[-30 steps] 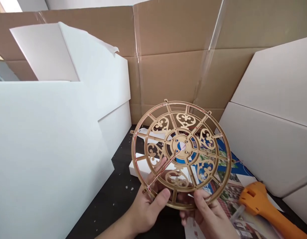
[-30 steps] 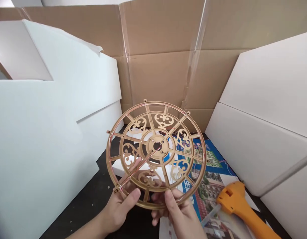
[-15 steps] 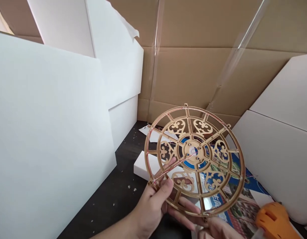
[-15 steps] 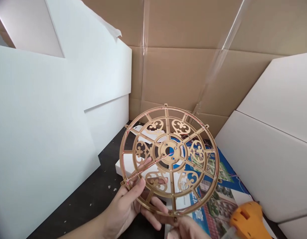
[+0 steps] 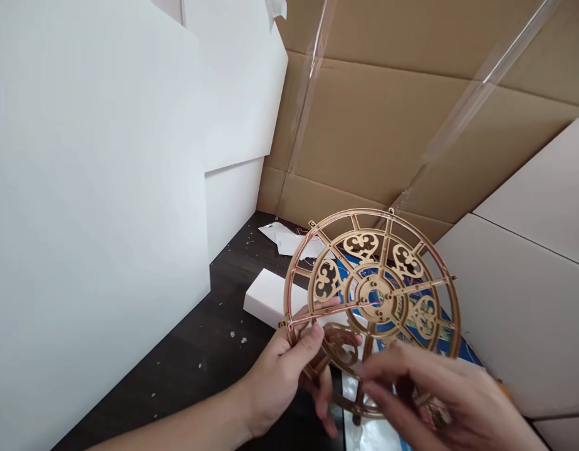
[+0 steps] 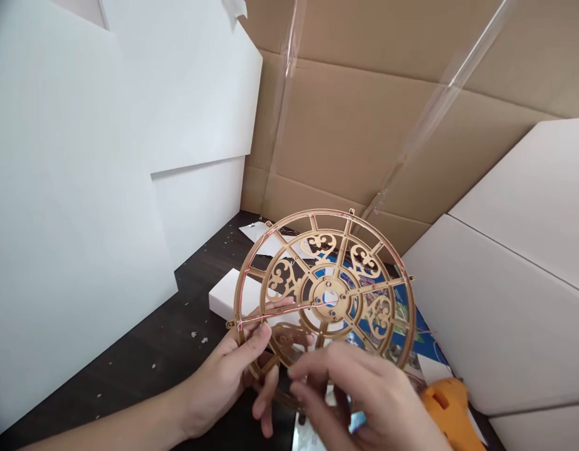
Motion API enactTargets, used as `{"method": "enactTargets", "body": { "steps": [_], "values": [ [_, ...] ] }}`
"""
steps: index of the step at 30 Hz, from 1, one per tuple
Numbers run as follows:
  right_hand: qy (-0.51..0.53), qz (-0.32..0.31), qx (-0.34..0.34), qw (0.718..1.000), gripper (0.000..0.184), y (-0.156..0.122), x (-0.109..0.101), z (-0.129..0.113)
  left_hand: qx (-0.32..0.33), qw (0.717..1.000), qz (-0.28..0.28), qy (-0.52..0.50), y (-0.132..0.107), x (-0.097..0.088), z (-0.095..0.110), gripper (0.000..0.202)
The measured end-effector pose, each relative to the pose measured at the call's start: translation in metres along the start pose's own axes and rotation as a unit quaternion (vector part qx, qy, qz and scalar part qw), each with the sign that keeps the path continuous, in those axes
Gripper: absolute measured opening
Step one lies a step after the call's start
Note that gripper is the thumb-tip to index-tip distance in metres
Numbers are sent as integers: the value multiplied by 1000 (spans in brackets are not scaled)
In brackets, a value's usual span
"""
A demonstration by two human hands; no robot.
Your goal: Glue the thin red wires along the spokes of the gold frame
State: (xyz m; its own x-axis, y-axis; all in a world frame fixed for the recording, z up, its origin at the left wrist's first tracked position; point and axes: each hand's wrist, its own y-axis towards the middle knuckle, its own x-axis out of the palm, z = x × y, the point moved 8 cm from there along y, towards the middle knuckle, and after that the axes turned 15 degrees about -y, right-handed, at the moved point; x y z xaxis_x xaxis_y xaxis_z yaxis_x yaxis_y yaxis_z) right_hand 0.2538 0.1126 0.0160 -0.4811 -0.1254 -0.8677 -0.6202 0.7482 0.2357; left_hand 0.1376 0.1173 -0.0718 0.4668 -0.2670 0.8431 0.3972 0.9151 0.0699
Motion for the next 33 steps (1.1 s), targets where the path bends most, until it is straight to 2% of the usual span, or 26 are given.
{"method": "enactTargets", "body": {
  "steps": [1, 3, 6, 9, 18, 24, 33],
  "values": [
    [-81, 72, -55, 993, 5, 9, -17, -12, -2, 1000, -3, 2, 0, -1, 0, 75],
    [-210, 151, -126, 958, 3, 21, -35, -28, -9, 1000, -10, 5, 1, -1, 0, 73],
    [-313, 168, -193, 915, 7, 30, -37, -36, -16, 1000, -22, 11, 1, -1, 1, 73],
    [-348, 167, -221, 896, 12, 30, -33, -35, -21, 999, -26, 37, 0, 0, 1, 72],
    [-358, 180, -252, 881, 11, 23, -29, -45, -5, 996, -33, 79, -4, 6, 3, 80],
    [-337, 181, -253, 889, 14, 21, -31, -48, 2, 996, -40, 85, -6, 12, 2, 82],
    [-332, 177, -267, 887, 19, 20, -28, -48, -21, 995, -34, 92, -10, 13, 1, 83]
  ]
}}
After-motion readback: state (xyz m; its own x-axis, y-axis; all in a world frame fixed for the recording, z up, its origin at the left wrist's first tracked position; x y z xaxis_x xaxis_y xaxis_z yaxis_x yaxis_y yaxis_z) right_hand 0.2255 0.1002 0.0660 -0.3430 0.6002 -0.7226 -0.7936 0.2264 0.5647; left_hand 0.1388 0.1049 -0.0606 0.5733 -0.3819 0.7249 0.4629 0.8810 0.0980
